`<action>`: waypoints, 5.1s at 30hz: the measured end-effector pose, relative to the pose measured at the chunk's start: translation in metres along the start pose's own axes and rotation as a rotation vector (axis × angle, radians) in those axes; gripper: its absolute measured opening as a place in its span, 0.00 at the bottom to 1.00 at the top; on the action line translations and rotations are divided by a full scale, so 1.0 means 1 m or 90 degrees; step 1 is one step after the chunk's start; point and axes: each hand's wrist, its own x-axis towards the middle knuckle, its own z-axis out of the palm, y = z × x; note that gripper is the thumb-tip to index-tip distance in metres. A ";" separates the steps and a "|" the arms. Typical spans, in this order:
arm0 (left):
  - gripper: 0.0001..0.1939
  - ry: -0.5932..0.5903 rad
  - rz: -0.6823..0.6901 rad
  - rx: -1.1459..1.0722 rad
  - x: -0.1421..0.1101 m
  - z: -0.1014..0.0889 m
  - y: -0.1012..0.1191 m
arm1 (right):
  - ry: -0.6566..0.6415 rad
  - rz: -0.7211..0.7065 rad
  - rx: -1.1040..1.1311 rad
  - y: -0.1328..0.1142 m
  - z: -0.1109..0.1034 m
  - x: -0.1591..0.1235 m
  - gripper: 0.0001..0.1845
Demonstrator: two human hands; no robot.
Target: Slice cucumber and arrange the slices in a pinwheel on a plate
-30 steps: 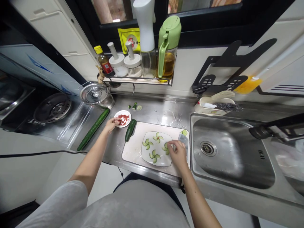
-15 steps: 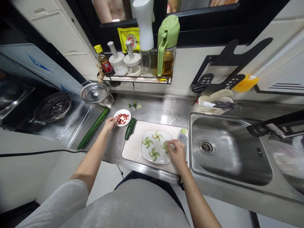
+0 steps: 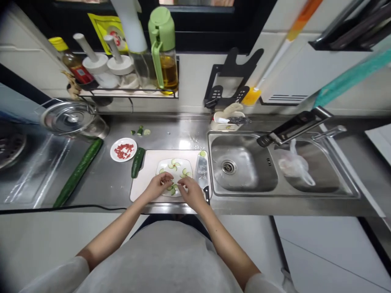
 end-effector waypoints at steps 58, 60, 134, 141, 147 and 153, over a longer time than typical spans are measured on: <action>0.04 0.047 -0.085 0.388 0.062 0.056 0.003 | -0.022 0.163 -0.255 0.052 -0.002 0.036 0.07; 0.04 0.053 -0.092 0.363 0.062 0.054 0.002 | -0.002 0.174 -0.229 0.052 -0.005 0.035 0.07; 0.11 0.275 -0.308 0.667 0.057 -0.224 -0.066 | 0.170 0.256 -0.008 0.064 -0.041 0.011 0.21; 0.06 0.421 -0.276 0.319 0.056 -0.222 -0.061 | 0.171 0.256 -0.014 0.058 -0.043 0.011 0.22; 0.12 0.363 -0.221 -0.102 0.045 -0.203 -0.049 | 0.166 0.250 -0.018 0.052 -0.042 0.014 0.21; 0.13 0.248 -0.164 -0.386 0.027 -0.172 -0.024 | 0.151 0.218 -0.015 0.040 -0.032 0.020 0.20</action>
